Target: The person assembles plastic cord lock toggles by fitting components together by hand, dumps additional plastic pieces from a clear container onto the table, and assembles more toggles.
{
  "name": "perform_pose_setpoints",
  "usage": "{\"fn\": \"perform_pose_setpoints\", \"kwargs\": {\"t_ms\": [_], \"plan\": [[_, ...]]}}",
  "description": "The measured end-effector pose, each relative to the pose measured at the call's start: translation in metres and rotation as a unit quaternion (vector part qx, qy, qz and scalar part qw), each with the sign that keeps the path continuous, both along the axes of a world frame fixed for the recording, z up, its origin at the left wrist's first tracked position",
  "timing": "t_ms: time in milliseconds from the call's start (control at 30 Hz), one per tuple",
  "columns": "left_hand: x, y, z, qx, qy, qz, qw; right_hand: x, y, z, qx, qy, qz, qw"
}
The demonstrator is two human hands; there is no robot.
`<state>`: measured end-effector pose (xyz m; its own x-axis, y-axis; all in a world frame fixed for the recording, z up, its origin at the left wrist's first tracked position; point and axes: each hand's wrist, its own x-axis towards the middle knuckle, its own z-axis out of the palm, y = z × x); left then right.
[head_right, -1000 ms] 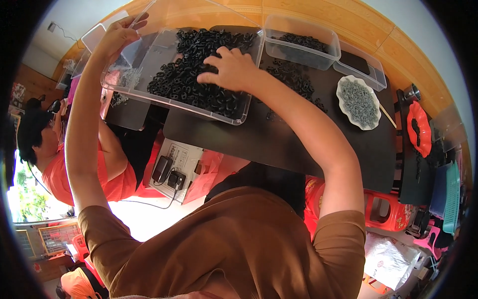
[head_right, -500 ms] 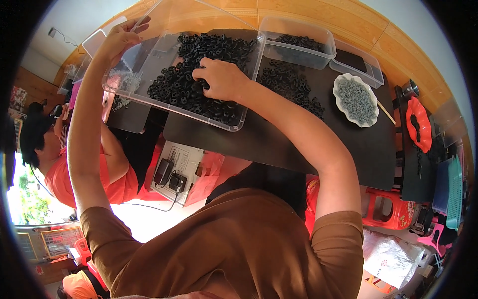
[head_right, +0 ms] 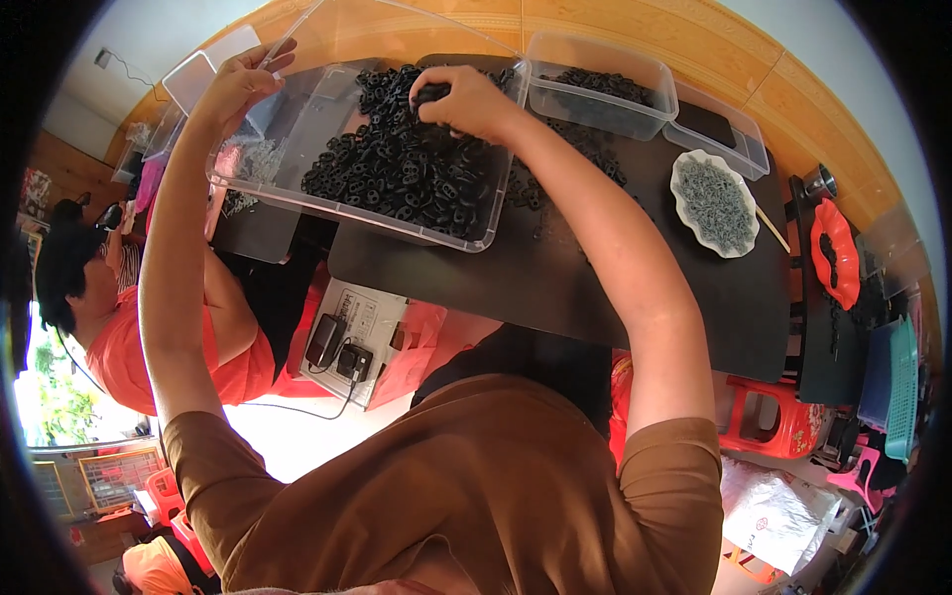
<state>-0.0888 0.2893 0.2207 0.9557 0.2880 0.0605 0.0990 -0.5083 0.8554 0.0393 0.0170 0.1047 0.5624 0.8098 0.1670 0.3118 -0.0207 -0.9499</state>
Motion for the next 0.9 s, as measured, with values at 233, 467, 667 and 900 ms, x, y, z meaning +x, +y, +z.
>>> {"fn": "perform_pose_setpoints", "kwargs": {"t_ms": [233, 467, 667, 900], "plan": [[-0.002, 0.007, -0.006, -0.007, 0.007, 0.008, 1.0, 0.015, -0.069, 0.025, 0.039, -0.037, -0.056, 0.997], [0.001, 0.008, -0.002, -0.01, 0.014, 0.003, 1.0, 0.05, -0.132, -0.043, -0.088, -0.203, -0.174, 0.96], [0.002, 0.009, -0.004, -0.005, 0.011, 0.007, 1.0, 0.034, -0.13, -0.072, -0.215, -0.39, -0.153, 0.882], [0.001, 0.012, -0.008, -0.022, 0.005, 0.008, 1.0, 0.04, -0.146, -0.058, -0.262, -0.354, -0.042, 0.897]]}}
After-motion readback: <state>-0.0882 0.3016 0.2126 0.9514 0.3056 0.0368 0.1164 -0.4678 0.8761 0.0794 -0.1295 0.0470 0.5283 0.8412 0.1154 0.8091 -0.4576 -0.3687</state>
